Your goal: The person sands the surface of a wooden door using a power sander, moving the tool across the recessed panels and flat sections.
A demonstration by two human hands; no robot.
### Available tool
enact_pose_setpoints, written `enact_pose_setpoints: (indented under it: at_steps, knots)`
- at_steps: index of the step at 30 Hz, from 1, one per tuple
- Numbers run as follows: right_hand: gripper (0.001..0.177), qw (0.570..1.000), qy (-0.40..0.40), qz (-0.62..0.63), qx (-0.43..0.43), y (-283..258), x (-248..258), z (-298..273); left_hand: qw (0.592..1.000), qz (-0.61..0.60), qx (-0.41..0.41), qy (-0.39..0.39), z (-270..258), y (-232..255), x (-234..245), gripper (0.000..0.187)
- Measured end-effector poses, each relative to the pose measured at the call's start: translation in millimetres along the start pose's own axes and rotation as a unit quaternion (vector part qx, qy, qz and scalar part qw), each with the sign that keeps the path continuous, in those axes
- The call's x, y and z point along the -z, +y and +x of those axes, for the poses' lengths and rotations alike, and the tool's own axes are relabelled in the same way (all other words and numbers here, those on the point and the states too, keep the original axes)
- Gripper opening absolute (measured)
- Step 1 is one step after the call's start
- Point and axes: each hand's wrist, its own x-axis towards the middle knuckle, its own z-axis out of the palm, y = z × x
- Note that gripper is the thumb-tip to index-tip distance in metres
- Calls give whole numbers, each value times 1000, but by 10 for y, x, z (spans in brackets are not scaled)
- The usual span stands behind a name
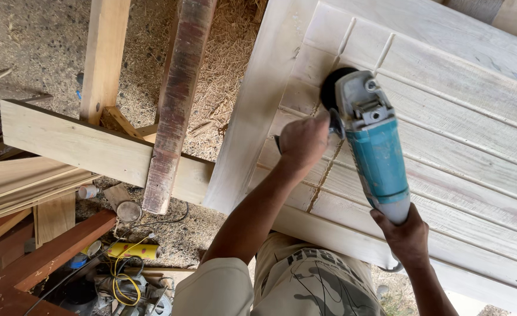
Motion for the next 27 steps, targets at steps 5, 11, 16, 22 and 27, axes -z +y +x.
enact_pose_setpoints:
  at_steps: [5, 11, 16, 22, 27]
  knots:
    - [58, 999, 33, 19, -33, 239, -20, -158, 1000, 11, -18, 11, -31, 238, -118, 7]
    - [57, 997, -4, 36, -66, 18, -41, -97, 1000, 10, 3, -23, 23, 101, 54, 11]
    - [57, 998, -24, 21, -52, -302, -34, 77, 999, 22, 15, -21, 108, -92, 279, 15]
    - [58, 1000, -25, -11, -1, -506, -42, 264, 998, 33, 49, -8, 194, -241, 455, 14]
    - [57, 999, -42, -27, 5, -594, -82, 364, 998, 29, 59, -5, 198, -355, 567, 20]
